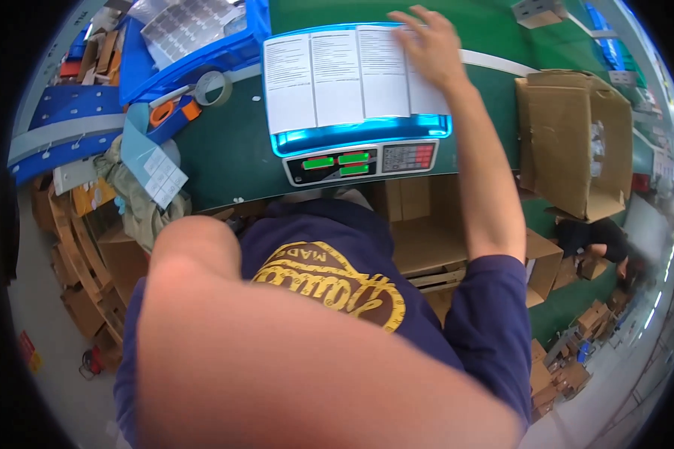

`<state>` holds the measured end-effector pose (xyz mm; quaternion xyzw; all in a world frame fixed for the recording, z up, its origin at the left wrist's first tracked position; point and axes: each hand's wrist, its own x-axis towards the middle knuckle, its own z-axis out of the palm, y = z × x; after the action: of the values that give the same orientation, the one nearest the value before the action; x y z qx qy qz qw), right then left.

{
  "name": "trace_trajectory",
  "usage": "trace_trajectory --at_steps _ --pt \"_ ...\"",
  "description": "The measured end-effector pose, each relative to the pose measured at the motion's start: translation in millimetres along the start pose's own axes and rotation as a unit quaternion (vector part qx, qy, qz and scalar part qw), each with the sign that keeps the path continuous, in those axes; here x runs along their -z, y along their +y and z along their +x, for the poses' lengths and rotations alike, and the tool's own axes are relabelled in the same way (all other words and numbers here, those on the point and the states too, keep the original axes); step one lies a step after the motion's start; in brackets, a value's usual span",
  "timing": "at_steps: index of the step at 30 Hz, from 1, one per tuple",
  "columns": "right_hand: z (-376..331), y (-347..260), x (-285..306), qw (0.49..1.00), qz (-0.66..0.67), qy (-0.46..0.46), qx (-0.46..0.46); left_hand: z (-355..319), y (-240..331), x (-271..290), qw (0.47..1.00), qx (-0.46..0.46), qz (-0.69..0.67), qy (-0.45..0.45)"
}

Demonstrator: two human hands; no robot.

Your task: Packing items into small white boxes, weighing them for verification, and then packing them into larger shipping cartons and sealing them with tape.

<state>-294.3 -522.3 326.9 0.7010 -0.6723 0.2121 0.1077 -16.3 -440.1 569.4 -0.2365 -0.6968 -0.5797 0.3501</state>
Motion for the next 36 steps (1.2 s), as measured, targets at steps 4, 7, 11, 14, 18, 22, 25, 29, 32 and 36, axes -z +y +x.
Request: trace_trajectory --at_steps 4,7,11,14,18,22,25,29,32,36 --pt "-2.3 -29.7 -12.2 0.998 -0.011 -0.053 -0.025 -5.7 10.2 0.7 1.0 -0.025 0.004 -0.006" --pt "6.9 -33.6 -9.4 0.999 -0.029 -0.033 0.012 -10.9 27.3 7.9 0.999 -0.02 0.037 -0.014" --pt "10.5 -43.1 -4.7 0.996 0.029 -0.08 0.002 -2.6 26.5 8.2 0.997 -0.049 0.043 -0.036" --pt "11.7 -41.5 -13.2 0.997 0.02 -0.074 0.014 -65.3 -18.8 43.4 0.986 0.063 0.145 0.051" --pt "10.7 -39.0 -2.9 0.998 0.0 -0.063 -0.005 -148.6 -82.7 93.1 0.801 0.339 0.476 0.133" --pt "10.2 -44.7 19.6 0.992 0.041 0.07 -0.094 -191.2 -133.2 100.7 0.72 0.375 0.577 0.086" --pt "-27.0 -5.9 8.4 0.943 0.171 0.055 -0.279 -183.1 -149.6 93.0 0.712 0.38 0.59 0.032" --pt "-27.4 9.2 24.4 0.894 0.33 0.062 -0.296 -160.0 -140.5 96.4 0.696 0.408 0.59 -0.01" --pt "-23.5 58.9 117.2 0.836 0.34 0.192 -0.385 -159.2 -133.3 113.4 0.697 0.402 0.594 0.014" --pt "-117.8 235.5 243.1 0.818 0.124 0.301 -0.474 -90.8 -151.4 135.5 0.697 0.427 0.568 0.098"
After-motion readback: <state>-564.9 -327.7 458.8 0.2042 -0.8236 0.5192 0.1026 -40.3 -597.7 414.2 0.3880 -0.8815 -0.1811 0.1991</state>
